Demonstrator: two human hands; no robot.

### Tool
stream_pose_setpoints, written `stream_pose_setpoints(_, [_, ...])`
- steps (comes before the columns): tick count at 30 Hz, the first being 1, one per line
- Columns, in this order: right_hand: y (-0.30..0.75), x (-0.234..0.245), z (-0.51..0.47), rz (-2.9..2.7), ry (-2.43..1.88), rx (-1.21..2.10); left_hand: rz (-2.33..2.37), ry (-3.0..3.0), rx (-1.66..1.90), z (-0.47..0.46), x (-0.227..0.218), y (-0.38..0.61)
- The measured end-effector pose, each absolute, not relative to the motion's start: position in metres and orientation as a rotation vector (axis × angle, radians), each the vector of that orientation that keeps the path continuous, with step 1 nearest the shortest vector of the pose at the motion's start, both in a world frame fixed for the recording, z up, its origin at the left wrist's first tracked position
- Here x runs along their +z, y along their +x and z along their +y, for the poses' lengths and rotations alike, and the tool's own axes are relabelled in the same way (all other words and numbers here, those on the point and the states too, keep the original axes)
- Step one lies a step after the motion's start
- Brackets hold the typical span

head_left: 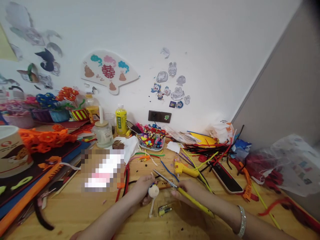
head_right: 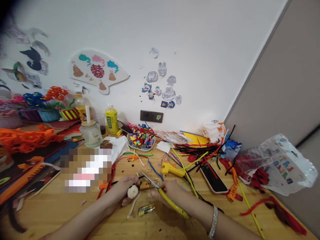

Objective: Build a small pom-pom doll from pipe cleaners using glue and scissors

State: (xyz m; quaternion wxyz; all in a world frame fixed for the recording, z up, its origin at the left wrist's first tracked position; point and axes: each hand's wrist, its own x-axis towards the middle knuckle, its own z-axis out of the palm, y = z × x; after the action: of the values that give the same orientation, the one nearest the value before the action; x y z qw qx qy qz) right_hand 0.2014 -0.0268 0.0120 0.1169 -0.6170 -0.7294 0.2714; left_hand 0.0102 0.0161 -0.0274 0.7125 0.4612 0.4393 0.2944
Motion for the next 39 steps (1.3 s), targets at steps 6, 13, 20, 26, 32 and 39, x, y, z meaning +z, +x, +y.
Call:
stream_pose_setpoints(6, [0.214,0.011,-0.033,-2.061,-1.816,0.736,1.021,1.112,0.671,0.012,-0.026,0.010])
stream_pose_setpoints(13, [0.242,0.010,-0.071,-1.989,-1.908,0.555,1.105,1.253,0.731,0.005,-0.029,0.010])
stream_pose_setpoints(20, [0.257,0.000,-0.081,-2.073,-2.044,0.551,1.099,1.327,0.807,-0.004,-0.022,0.012])
stream_pose_setpoints(26, [0.255,0.010,-0.077,-2.243,-2.034,0.426,1.029,1.023,0.742,-0.012,-0.007,0.010])
stream_pose_setpoints(32, [0.226,0.038,-0.037,-2.329,-1.758,0.183,0.863,0.709,0.757,-0.010,-0.006,0.005])
stream_pose_setpoints(39, [0.138,0.027,0.064,-2.609,-1.249,-0.083,0.747,0.486,0.757,-0.003,-0.007,0.005])
